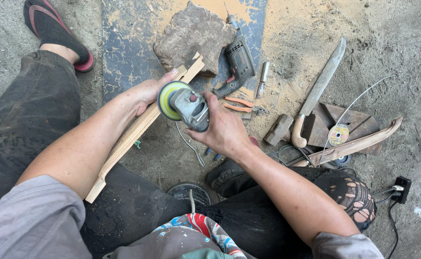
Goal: The person uses an angle grinder with a sanding disc to smooth the surface of a curved piece of wood. They hold the wood with one hand and operate the tool with the other, moving it along the edges and flat surfaces to remove roughness.
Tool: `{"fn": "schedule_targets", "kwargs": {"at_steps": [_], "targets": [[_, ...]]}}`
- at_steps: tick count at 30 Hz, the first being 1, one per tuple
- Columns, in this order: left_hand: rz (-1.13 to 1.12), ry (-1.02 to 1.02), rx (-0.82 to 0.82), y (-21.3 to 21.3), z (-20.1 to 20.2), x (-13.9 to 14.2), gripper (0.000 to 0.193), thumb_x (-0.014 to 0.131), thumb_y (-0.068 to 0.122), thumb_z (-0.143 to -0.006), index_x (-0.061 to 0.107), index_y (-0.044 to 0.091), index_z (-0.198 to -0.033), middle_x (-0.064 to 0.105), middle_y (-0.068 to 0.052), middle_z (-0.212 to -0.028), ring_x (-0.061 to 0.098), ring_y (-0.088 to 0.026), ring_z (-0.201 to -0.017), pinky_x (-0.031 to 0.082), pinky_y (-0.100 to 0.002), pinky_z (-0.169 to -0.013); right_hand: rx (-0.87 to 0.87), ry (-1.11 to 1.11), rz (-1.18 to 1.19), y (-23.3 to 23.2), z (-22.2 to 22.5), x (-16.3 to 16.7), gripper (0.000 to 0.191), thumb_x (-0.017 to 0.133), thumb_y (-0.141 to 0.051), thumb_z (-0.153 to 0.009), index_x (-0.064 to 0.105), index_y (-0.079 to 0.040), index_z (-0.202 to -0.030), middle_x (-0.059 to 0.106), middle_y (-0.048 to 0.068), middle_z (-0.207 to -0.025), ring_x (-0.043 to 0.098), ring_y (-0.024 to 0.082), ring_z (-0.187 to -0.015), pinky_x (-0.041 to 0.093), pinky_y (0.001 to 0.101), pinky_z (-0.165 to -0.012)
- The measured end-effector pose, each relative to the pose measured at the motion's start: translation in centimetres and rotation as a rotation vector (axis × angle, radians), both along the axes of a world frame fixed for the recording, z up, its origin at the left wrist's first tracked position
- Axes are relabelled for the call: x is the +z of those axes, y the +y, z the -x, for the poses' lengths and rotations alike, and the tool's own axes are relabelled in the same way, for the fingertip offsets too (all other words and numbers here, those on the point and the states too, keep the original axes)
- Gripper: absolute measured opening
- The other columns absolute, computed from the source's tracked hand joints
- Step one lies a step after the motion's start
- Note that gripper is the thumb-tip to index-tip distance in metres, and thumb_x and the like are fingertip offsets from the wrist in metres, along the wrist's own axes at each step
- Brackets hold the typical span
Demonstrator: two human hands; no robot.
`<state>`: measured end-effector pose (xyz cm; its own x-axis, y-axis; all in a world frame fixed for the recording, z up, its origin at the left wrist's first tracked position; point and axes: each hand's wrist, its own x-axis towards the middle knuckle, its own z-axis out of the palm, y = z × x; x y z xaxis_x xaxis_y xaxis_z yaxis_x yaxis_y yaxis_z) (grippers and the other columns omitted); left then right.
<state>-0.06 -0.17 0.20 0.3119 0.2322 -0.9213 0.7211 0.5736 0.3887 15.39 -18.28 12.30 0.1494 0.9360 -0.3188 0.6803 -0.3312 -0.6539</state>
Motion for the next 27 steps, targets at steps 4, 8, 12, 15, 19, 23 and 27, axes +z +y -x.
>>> {"fn": "schedule_targets", "kwargs": {"at_steps": [4,8,12,15,19,23,27], "targets": [[-0.133,0.056,-0.121,-0.3,-0.8,1.9,0.089,0.037,0.076,-0.093,0.071,-0.003,-0.117,0.069,-0.031,-0.118,0.068,-0.035,-0.117,0.057,-0.051,-0.089,-0.183,0.103,0.270,1.4,-2.1,-1.8,0.097,0.082,-0.039,-0.077,0.026,-0.007,-0.151,0.068,0.025,-0.118,0.074,0.037,-0.101,0.067,0.0394,-0.086],[-0.145,0.135,-0.109,-0.7,-1.2,3.4,0.090,0.042,0.078,-0.092,0.070,-0.005,-0.114,0.066,-0.032,-0.107,0.068,-0.036,-0.102,0.057,-0.057,-0.081,-0.330,0.091,0.090,2.6,-5.9,-4.8,0.099,0.088,-0.040,-0.077,0.028,-0.001,-0.146,0.066,0.027,-0.121,0.072,0.038,-0.107,0.062,0.0415,-0.092],[-0.172,0.134,-0.125,-0.5,-1.8,4.2,0.089,0.043,0.076,-0.093,0.073,-0.006,-0.112,0.069,-0.024,-0.097,0.068,-0.026,-0.090,0.058,-0.048,-0.075,-0.491,0.054,-0.010,2.3,-9.2,-6.8,0.094,0.093,-0.037,-0.080,0.033,0.002,-0.141,0.066,0.029,-0.122,0.071,0.036,-0.110,0.058,0.0400,-0.096],[-0.249,-0.056,0.178,1.4,-1.7,5.2,0.079,0.047,0.070,-0.095,0.065,-0.004,-0.117,0.069,-0.017,-0.098,0.069,-0.023,-0.085,0.061,-0.041,-0.071,-0.605,0.204,-0.156,1.5,-10.1,-6.9,0.091,0.094,-0.030,-0.080,0.036,0.003,-0.141,0.066,0.026,-0.129,0.071,0.030,-0.114,0.056,0.0377,-0.097],[-0.552,-0.641,0.439,4.4,-1.0,7.1,0.069,0.060,0.059,-0.101,0.060,-0.005,-0.126,0.069,-0.010,-0.108,0.068,-0.018,-0.099,0.062,-0.032,-0.084,-0.718,0.454,-0.224,1.1,-10.1,-5.6,0.092,0.091,-0.026,-0.075,0.032,0.004,-0.140,0.065,0.024,-0.126,0.071,0.027,-0.111,0.060,0.0360,-0.094],[-0.655,-0.798,0.512,5.2,-1.0,8.6,0.066,0.063,0.055,-0.098,0.054,0.001,-0.135,0.068,-0.008,-0.121,0.069,-0.017,-0.111,0.063,-0.035,-0.092,-0.685,0.354,-0.307,0.7,-10.2,-3.6,0.092,0.092,-0.024,-0.078,0.032,0.003,-0.144,0.063,0.022,-0.130,0.068,0.027,-0.117,0.056,0.0362,-0.100],[-0.614,-0.824,0.658,4.9,-1.2,8.4,0.067,0.062,0.051,-0.098,0.045,0.004,-0.142,0.061,-0.013,-0.130,0.068,-0.023,-0.118,0.059,-0.047,-0.104,-0.663,0.269,-0.365,0.5,-10.6,-1.6,0.091,0.094,-0.024,-0.082,0.033,0.003,-0.144,0.060,0.023,-0.135,0.066,0.028,-0.122,0.053,0.0364,-0.103]]}}
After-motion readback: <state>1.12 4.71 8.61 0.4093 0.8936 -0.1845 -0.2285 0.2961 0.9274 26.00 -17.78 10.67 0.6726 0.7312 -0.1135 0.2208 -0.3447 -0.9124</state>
